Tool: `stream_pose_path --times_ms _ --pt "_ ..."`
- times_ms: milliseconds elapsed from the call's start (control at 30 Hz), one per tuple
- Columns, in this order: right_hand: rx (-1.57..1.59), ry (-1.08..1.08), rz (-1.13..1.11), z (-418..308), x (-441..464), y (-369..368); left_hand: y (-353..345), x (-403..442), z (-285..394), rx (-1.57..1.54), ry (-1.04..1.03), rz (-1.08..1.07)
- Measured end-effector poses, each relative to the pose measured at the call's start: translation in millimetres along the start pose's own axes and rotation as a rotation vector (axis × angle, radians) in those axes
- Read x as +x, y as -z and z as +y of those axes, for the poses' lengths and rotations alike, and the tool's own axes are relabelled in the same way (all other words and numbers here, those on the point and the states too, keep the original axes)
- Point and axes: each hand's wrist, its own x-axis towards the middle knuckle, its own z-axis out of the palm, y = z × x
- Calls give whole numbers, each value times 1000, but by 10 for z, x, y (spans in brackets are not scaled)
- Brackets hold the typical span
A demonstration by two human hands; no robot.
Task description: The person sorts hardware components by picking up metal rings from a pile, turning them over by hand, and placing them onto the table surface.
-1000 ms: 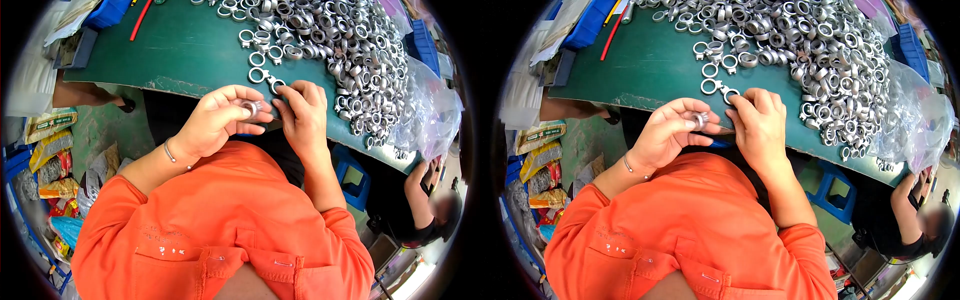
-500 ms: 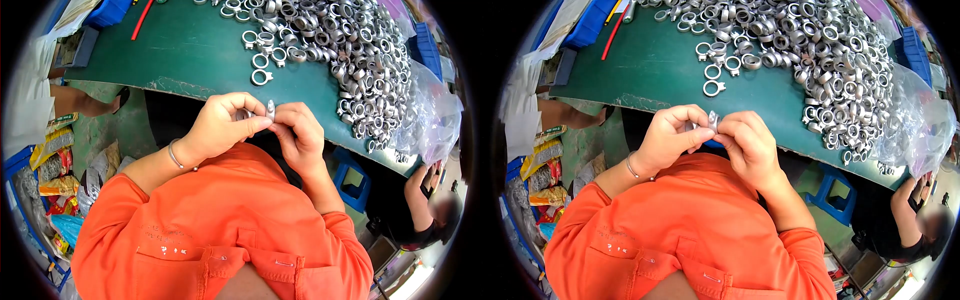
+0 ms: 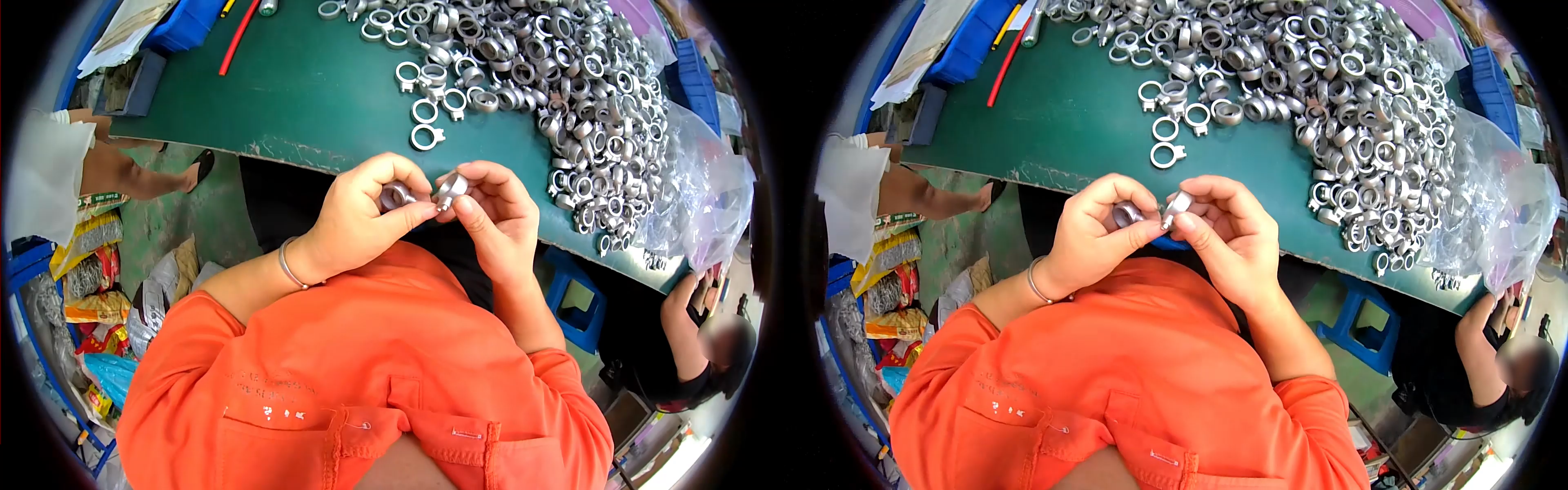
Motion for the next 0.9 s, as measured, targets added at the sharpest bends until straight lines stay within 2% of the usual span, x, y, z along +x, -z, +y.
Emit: stream_pose_path --times_ms 67,167,433,500,567,633,700,767,833,900 --pt "72 32 20 13 13 32 28 7 63 -132 176 -45" --pt "47 96 52 27 29 11 36 31 115 -161 272 -90" --pt "-189 238 148 34 25 -28 38 52 108 -189 354 -100" --pt "-755 564 44 -7 75 -1 42 51 80 -391 404 -113" --pt "-822 639 -76 -67 100 -50 85 43 54 -508 448 -143" --pt "-725 614 -73 -68 116 -69 132 39 32 -624 492 -174" --pt "-868 627 -1 -73 229 -56 172 49 24 -793 541 -206" --pt "-886 574 1 -40 376 -75 168 59 58 -793 576 -171" --pt "-1102 456 82 40 453 -122 181 60 25 -969 547 -169" --pt "-1307 455 26 96 524 -73 187 60 2 -992 551 -131"
